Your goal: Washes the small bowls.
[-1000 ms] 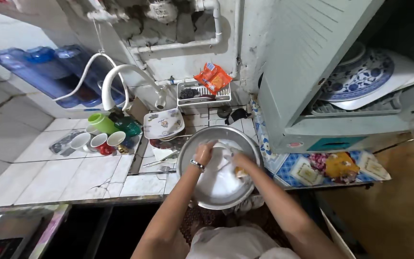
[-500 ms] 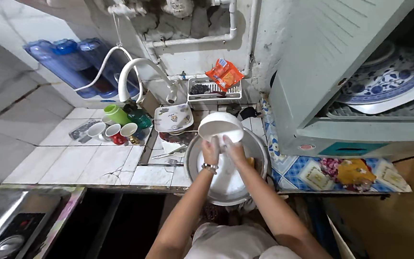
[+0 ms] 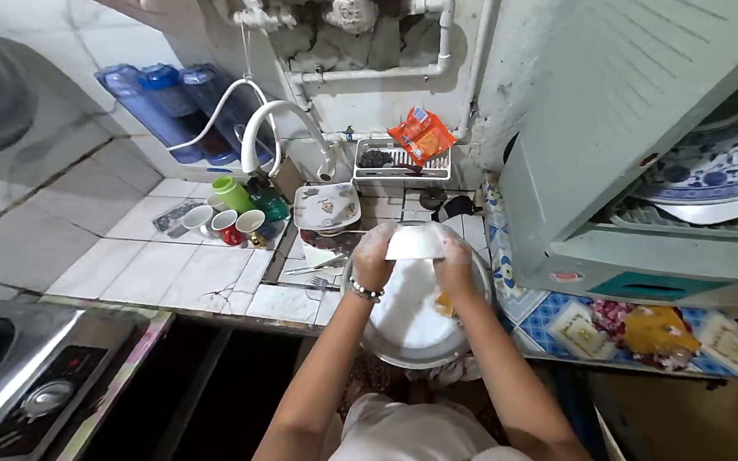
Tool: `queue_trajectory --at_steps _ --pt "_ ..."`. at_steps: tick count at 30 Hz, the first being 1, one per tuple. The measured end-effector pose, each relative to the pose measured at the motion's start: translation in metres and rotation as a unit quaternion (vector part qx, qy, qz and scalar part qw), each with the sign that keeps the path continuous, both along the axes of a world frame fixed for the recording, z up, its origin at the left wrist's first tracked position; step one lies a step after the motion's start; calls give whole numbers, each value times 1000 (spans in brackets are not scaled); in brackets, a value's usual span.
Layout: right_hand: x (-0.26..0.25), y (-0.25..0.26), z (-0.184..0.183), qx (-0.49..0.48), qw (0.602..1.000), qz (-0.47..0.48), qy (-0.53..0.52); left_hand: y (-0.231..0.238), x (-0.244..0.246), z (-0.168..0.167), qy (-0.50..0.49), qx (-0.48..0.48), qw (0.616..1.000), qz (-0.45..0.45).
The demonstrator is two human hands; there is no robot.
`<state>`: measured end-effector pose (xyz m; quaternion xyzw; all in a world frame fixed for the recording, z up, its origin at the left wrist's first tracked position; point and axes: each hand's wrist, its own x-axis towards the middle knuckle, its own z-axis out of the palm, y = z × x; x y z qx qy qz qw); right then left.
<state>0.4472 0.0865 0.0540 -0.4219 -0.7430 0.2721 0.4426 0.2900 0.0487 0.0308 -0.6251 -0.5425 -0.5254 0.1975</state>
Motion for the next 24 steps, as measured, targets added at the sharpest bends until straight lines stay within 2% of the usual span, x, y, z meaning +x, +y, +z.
queue_trajectory --at_steps 2,4,7,9,12,14,17,18,20,22,24 --pt "-7 3 -11 3 990 -24 136 -6 7 16 -52 -37 997 -39" --pt "-11 5 -11 -45 971 -62 225 -9 16 28 -196 -103 969 -109" --pt "-15 13 -15 -145 955 -94 239 -12 32 17 -388 -121 886 -222" --pt "-18 15 -23 -221 952 -71 198 -16 44 3 -454 -112 849 -248" --pt "-14 5 -22 -342 931 44 118 -17 40 -14 -459 -94 835 -289" --pt "-6 -5 -17 -401 904 125 75 -15 23 -13 -445 -129 817 -343" --pt "0 -16 -19 -423 876 229 41 -5 -5 -12 -404 -184 799 -406" --pt "1 -22 -25 -418 879 220 65 -2 -12 -12 -388 -194 797 -421" --pt "1 -27 -66 -399 882 138 211 1 -23 -14 -370 -201 792 -443" --pt "-2 -24 -82 -411 845 131 316 1 -34 -14 -359 -210 796 -440" --pt "-8 -21 -72 -472 794 156 349 -4 -44 -10 -303 -225 830 -411"
